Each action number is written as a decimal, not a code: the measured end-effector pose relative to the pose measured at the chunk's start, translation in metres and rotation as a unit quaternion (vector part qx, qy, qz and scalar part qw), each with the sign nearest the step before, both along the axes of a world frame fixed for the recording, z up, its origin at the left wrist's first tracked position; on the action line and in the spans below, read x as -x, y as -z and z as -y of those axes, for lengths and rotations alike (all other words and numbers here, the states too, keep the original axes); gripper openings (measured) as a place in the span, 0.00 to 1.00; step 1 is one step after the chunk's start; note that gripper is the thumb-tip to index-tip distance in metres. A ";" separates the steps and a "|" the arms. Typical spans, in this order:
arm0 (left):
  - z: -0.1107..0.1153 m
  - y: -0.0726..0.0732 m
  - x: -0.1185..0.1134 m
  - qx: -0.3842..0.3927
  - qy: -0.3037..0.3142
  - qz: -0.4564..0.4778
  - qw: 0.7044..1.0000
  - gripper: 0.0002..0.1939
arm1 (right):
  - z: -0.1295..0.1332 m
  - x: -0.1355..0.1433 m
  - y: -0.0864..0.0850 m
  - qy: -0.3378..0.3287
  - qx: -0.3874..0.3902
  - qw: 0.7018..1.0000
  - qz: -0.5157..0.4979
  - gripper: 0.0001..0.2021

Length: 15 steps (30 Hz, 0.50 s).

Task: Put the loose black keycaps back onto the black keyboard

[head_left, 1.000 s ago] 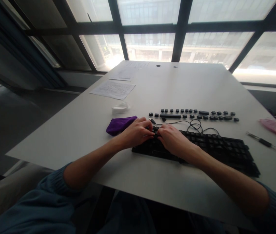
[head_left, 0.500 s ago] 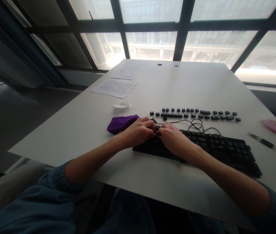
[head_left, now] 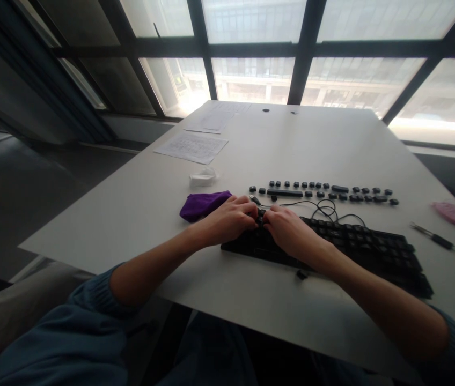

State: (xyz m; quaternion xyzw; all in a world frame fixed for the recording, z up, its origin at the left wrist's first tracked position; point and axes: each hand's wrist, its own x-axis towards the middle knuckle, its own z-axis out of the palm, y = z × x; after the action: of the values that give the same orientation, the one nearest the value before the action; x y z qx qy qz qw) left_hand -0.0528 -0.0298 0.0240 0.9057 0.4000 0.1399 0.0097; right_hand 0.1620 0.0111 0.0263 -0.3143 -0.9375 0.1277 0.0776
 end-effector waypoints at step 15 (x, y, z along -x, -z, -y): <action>0.004 0.009 -0.009 0.001 0.011 0.079 0.997 0.07 | -0.007 -0.003 -0.004 0.022 0.059 0.998 -0.016 0.05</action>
State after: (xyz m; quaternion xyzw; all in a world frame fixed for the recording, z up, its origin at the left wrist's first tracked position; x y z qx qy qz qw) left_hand -0.0441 -0.0342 0.0149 0.8963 0.3878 0.2105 0.0434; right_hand 0.1645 0.0183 0.0303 -0.3367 -0.9199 0.1858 0.0763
